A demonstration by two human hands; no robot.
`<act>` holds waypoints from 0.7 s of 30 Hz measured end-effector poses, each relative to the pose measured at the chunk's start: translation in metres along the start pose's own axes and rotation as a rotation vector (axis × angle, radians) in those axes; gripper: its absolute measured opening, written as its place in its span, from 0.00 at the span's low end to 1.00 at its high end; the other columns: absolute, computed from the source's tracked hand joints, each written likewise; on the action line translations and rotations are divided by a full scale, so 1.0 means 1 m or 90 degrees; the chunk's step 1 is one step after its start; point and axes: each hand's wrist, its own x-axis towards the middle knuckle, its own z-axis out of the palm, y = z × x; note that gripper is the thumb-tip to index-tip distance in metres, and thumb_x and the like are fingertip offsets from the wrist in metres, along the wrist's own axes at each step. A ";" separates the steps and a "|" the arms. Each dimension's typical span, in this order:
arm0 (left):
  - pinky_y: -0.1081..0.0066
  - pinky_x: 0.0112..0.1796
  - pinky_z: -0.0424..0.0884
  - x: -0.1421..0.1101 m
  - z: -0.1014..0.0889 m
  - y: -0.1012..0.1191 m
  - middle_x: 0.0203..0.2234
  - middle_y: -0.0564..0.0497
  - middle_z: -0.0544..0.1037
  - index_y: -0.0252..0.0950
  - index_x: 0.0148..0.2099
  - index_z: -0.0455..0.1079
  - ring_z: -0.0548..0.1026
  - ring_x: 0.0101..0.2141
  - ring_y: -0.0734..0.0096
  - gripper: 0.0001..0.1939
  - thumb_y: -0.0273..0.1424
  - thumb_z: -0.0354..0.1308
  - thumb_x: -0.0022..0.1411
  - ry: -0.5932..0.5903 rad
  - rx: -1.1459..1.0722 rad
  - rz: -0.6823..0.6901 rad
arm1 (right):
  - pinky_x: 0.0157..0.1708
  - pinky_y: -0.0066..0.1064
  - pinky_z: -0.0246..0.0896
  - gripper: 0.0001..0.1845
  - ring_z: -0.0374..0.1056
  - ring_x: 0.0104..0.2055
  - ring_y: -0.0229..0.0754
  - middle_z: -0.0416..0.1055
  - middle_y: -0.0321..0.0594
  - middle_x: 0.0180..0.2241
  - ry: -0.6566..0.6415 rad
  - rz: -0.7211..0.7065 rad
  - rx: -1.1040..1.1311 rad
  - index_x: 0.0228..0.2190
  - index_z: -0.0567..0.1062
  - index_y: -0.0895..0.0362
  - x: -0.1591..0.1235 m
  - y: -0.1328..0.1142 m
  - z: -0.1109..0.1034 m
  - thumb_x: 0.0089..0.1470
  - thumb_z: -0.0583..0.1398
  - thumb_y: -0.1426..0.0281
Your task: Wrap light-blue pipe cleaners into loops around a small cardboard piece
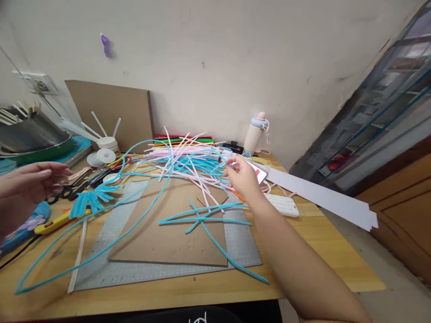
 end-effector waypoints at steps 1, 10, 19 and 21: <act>0.77 0.24 0.65 -0.015 0.012 0.015 0.30 0.53 0.77 0.35 0.37 0.72 0.71 0.28 0.73 0.13 0.39 0.59 0.53 -0.013 0.071 0.082 | 0.18 0.25 0.53 0.12 0.60 0.16 0.32 0.71 0.36 0.25 -0.105 0.034 0.115 0.35 0.69 0.56 -0.010 -0.008 0.009 0.44 0.57 0.71; 0.68 0.51 0.56 -0.147 0.136 0.050 0.43 0.54 0.76 0.42 0.52 0.66 0.68 0.46 0.71 0.16 0.25 0.46 0.64 -0.293 0.359 0.686 | 0.25 0.20 0.56 0.11 0.63 0.26 0.30 0.69 0.36 0.29 -0.620 0.334 0.542 0.33 0.74 0.59 -0.108 -0.040 0.075 0.45 0.62 0.67; 0.64 0.48 0.58 -0.148 0.134 0.051 0.33 0.52 0.78 0.38 0.48 0.67 0.72 0.40 0.70 0.15 0.21 0.47 0.61 -0.264 0.189 0.614 | 0.29 0.28 0.53 0.08 0.62 0.30 0.37 0.69 0.37 0.28 -0.219 -0.100 -0.244 0.31 0.72 0.56 -0.059 0.027 0.069 0.51 0.55 0.66; 0.63 0.46 0.60 -0.145 0.137 0.058 0.31 0.50 0.77 0.35 0.47 0.65 0.72 0.38 0.70 0.15 0.19 0.46 0.60 -0.294 0.108 0.583 | 0.30 0.28 0.53 0.06 0.62 0.31 0.38 0.69 0.39 0.30 -0.214 -0.143 -0.321 0.28 0.72 0.57 -0.047 0.046 0.076 0.48 0.57 0.67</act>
